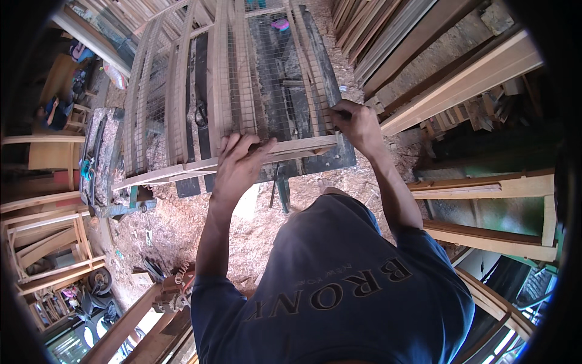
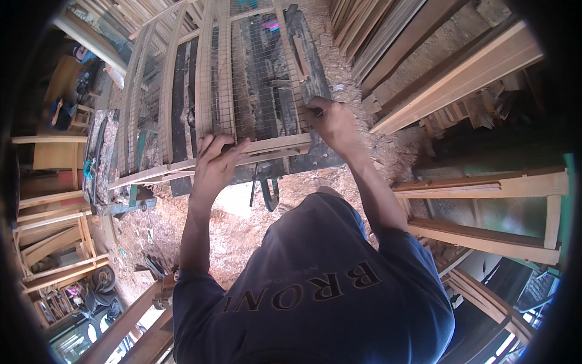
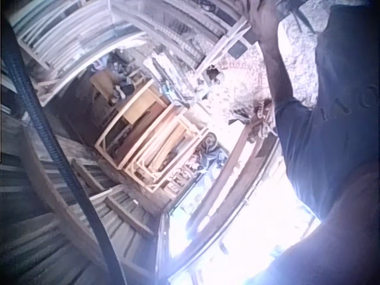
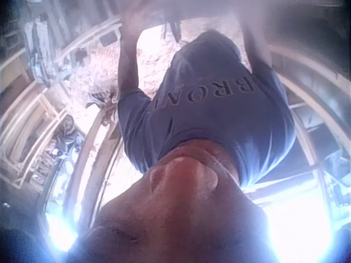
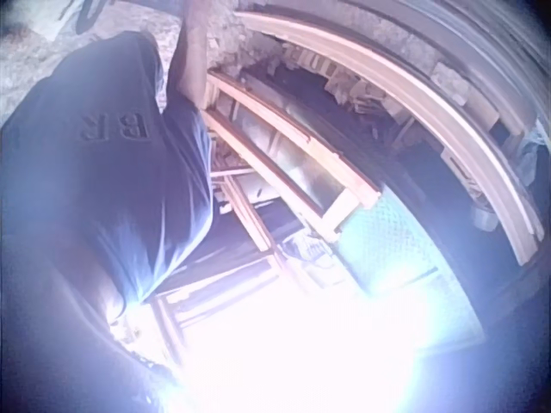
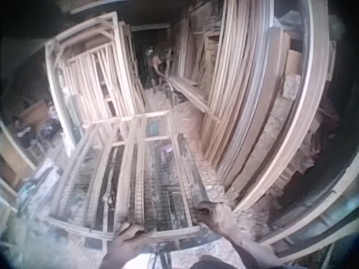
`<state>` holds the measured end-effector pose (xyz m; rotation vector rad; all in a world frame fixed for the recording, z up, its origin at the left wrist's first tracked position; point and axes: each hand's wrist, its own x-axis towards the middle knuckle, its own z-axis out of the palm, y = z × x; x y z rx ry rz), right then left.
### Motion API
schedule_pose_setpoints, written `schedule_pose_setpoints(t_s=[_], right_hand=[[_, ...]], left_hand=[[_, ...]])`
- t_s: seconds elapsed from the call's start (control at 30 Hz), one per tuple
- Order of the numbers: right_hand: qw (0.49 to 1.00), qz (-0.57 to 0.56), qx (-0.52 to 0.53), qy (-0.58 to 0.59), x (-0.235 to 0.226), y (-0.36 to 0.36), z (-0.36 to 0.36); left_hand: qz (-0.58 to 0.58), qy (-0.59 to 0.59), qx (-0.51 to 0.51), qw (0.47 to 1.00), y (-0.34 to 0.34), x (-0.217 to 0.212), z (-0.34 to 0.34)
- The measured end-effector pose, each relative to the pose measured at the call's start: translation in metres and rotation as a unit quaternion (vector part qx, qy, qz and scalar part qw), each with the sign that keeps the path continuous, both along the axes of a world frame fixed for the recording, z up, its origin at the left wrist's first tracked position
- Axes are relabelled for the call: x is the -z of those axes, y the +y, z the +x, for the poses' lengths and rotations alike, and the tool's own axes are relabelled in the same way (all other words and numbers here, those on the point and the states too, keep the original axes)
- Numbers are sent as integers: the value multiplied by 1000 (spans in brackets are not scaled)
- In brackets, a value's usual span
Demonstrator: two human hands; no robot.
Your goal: The person assembles a wooden frame by positioning thin wooden strips onto a mesh-covered structure and securing them with a pneumatic nail gun. They repeatedly align and fasten the strips along the frame's edges.
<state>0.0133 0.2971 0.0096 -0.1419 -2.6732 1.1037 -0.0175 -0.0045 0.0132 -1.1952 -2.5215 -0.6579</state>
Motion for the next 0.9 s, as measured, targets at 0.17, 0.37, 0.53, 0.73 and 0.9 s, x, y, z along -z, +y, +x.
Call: schedule_pose_setpoints(t_s=[0.17,0.37,0.53,0.73,0.9], right_hand=[[1000,-17,10,-18,-1,-2,1],[993,-102,18,-54,-3,-6,0],[998,-25,29,-58,6,-1,-5],[999,-14,12,-46,14,8,-4],[993,-92,4,-68,9,3,-5]], left_hand=[[1,41,14,999,-4,2,-5],[22,125,-26,992,-2,18,2],[15,124,-87,988,7,29,18],[31,100,-111,988,17,39,27],[48,97,-76,991,13,42,19]])
